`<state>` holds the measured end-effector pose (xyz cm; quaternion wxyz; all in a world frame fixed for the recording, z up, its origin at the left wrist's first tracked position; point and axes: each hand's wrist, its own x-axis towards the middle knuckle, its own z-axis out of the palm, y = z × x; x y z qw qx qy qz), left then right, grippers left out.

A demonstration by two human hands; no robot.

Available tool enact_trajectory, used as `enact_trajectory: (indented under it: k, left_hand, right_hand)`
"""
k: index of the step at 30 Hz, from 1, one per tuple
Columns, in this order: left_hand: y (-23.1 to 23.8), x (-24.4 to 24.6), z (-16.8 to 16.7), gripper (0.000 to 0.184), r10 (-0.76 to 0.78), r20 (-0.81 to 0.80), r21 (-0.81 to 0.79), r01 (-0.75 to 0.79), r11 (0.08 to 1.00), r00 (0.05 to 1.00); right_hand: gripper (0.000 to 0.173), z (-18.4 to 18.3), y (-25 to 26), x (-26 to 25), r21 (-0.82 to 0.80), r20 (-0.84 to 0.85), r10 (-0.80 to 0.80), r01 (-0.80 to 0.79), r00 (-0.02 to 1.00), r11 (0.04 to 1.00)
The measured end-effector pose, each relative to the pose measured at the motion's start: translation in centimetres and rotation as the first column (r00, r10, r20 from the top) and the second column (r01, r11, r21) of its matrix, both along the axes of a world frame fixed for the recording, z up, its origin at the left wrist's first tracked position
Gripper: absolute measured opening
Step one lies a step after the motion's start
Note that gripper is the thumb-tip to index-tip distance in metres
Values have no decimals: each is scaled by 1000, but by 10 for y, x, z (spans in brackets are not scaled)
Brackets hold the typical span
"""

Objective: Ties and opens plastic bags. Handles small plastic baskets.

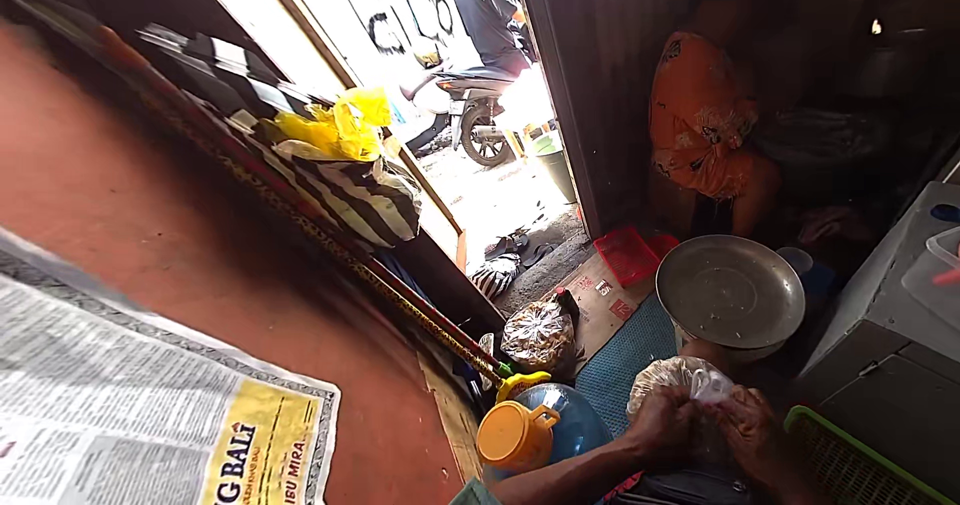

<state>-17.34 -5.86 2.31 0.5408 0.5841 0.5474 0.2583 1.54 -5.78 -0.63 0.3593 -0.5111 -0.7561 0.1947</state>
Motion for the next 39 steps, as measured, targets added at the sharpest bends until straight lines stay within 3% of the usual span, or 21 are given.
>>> enact_trajectory:
  k: [4,6,8,11,14,20,27,30,34,36,39]
  left_hand:
    - [3,-1,-4,31,56,7,-3,-56,998,998]
    - [3,-2,-5,32,57,43,1,-57,998,997]
    - [1,-2,-7,30,52,126,20,-55,998,991]
    - [-3,-4,-14,27,64,209,62,-78,995,976]
    - [-3,-7,-16,28,97,215,18,-104,994,972]
    - [-1,-1,-13,26,155,139,-41,-151,988,978]
    - [12,-15,8,25,-67,90,8,66,998,994]
    - [24,-23,4,30,-216,-32,140,219,966,976]
    - [28,-26,4,20,-334,-170,280,370,886,927]
    - [30,-26,4,16,-362,-233,314,423,850,902]
    - [24,-21,11,21,-293,-293,249,368,896,910]
  right_hand:
    - [51,-14,-4,-5,65,-95,3,3,995,998]
    - [42,-12,0,-7,185,-113,-42,63,993,981]
    - [35,-7,2,-9,226,-104,10,14,995,974]
    - [34,-3,3,-11,85,-179,172,-158,969,984]
    - [30,-1,3,-10,-47,-259,177,-196,950,980]
    - [34,-15,6,-14,142,-94,144,-130,985,981]
    - [29,-14,14,-13,304,-127,207,-160,970,939]
    - [19,-6,13,-14,429,24,247,-233,969,873]
    - [19,4,15,-10,489,252,251,-347,934,800]
    - [18,5,15,-9,483,309,186,-322,933,814]
    - [22,4,12,-13,388,223,89,-172,971,905]
